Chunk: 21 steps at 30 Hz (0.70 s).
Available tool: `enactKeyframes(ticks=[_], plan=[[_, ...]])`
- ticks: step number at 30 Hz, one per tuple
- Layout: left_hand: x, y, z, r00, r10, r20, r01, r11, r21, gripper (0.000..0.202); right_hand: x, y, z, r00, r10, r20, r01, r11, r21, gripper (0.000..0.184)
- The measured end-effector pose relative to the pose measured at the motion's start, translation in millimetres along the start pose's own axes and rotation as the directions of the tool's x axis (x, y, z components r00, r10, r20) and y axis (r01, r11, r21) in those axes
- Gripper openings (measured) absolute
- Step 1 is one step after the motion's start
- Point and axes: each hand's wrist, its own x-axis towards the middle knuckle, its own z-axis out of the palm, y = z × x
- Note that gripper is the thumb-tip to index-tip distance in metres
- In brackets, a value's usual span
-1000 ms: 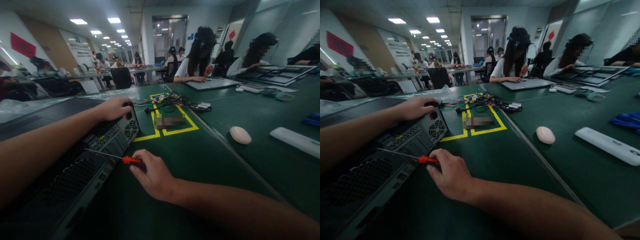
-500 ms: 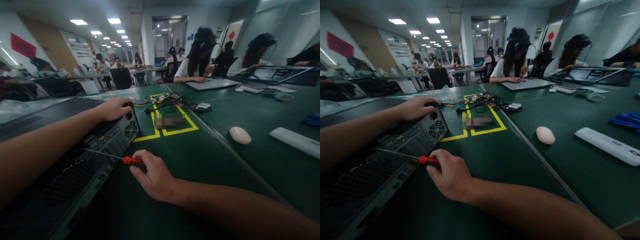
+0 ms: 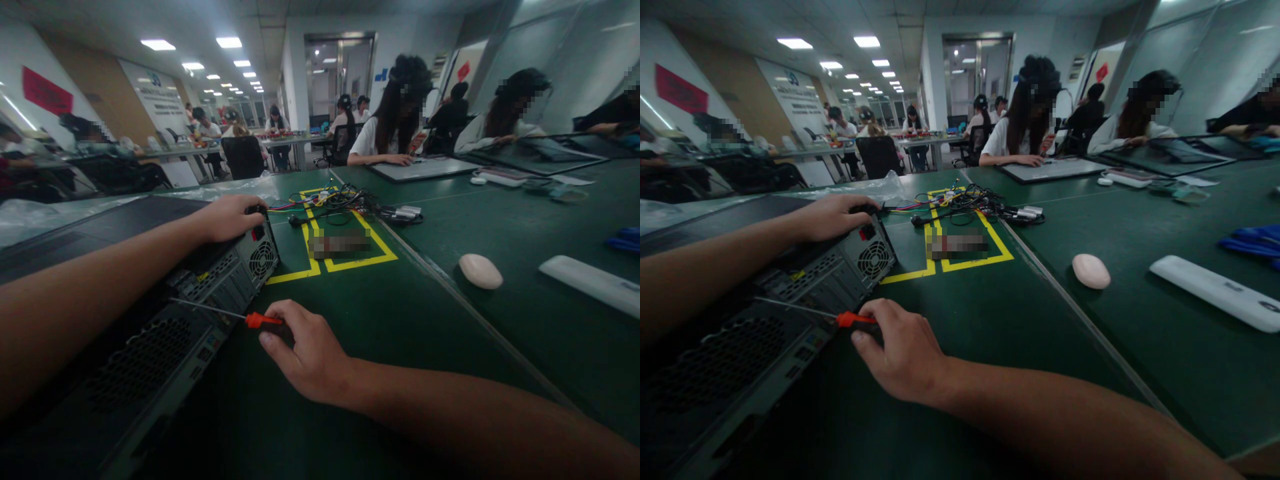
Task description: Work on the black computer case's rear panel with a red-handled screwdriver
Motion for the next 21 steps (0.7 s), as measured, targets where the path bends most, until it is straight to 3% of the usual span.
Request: enactKeyframes(ticks=[21], plan=[[0.0,-0.4,0.7,1.0,0.007,-0.006,-0.007,1.0,0.011,0.064,-0.7,0.6,0.3,0.999,-0.027,-0.048,0.028,0.999,0.024,0.017]])
